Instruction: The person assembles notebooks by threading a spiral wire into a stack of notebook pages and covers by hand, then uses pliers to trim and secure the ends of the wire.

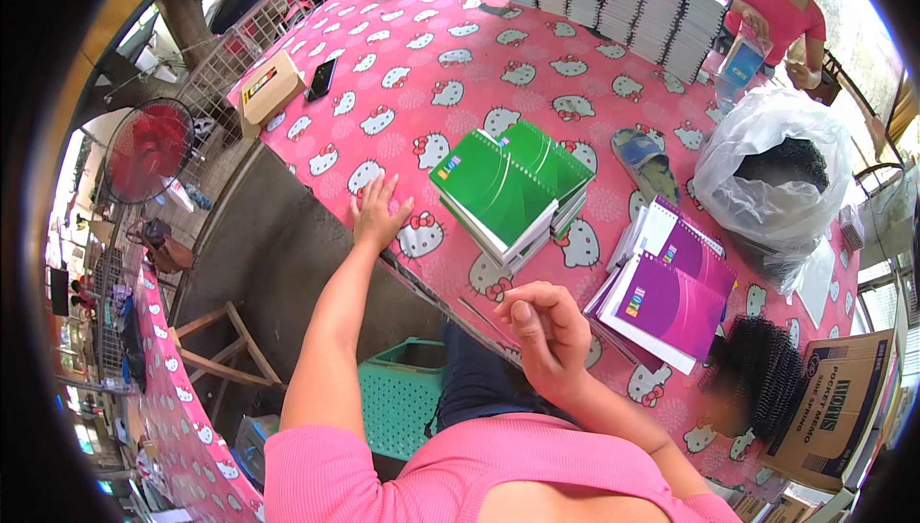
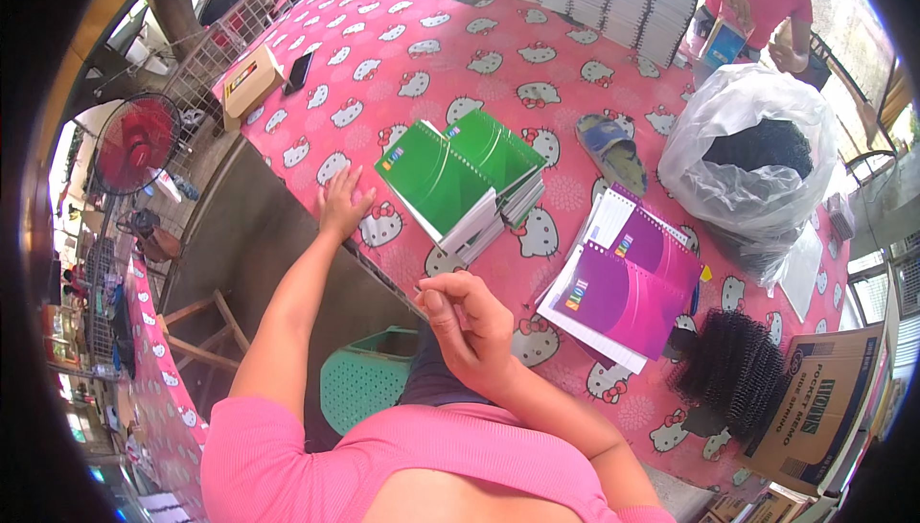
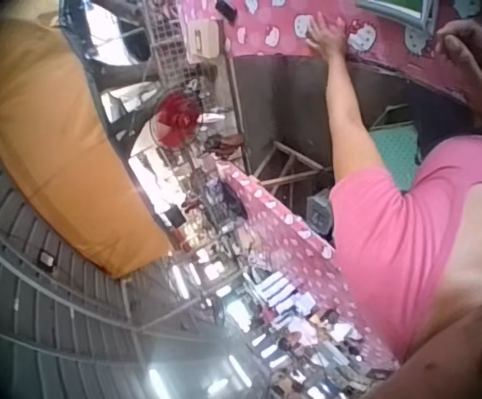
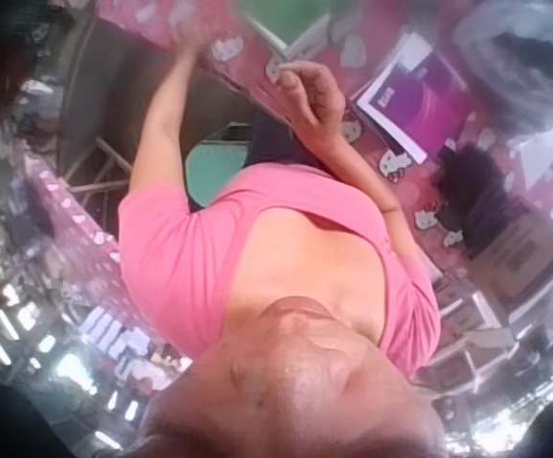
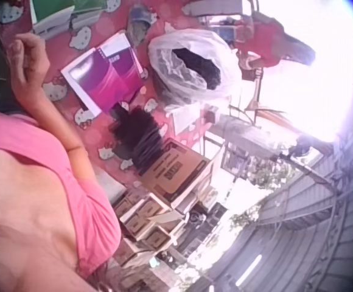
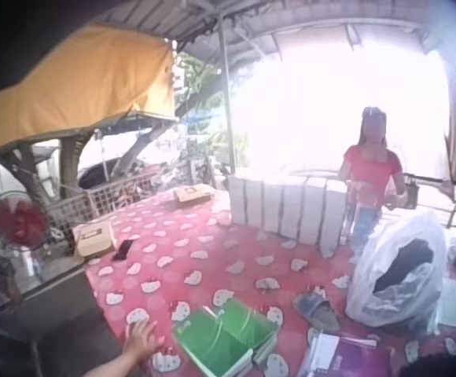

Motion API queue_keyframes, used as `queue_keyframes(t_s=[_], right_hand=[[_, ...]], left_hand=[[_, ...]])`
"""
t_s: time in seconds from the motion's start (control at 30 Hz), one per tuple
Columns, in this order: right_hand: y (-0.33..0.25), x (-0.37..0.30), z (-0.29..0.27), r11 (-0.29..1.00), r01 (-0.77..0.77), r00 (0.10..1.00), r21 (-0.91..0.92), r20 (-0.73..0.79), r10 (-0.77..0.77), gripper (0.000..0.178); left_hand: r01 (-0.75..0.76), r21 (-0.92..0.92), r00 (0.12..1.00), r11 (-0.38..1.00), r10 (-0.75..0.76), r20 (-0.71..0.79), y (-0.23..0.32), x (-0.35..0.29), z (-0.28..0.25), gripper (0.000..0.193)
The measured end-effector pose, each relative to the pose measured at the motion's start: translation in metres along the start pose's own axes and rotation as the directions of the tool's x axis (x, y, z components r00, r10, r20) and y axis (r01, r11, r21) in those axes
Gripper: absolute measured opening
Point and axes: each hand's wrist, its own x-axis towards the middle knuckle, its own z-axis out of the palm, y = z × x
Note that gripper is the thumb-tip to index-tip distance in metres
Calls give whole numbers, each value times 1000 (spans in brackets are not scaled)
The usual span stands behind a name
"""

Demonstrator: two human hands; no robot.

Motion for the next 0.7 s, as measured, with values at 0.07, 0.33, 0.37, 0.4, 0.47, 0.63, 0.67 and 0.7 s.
queue_keyframes(t_s=[0.07,0.33,0.37,0.4,0.47,0.63,0.67,0.7], right_hand=[[-2,13,13,981,-10,994,195,-109,32,13],[9,81,50,927,-106,963,360,-196,187,9],[9,87,56,919,-130,958,372,-191,213,9],[8,95,62,909,-148,957,389,-176,231,9],[12,104,67,908,-163,956,385,-167,243,10],[23,118,76,952,-69,964,298,-224,140,11],[23,120,76,963,-68,964,261,-231,131,11],[24,120,74,972,-69,963,227,-239,124,12]], left_hand=[[-17,-13,996,1000,16,-85,-8,3,-4,62],[-54,-962,998,269,47,-43,112,-19,-151,13],[-185,-959,963,215,236,-132,120,-21,-172,14],[-185,-966,940,181,319,-120,123,-17,-189,15],[-152,-983,876,103,475,-85,125,-9,-201,18],[130,-991,839,-33,536,92,123,8,-197,18],[128,-991,837,-46,542,83,124,10,-195,18],[133,-990,838,-43,539,89,124,13,-193,17]])
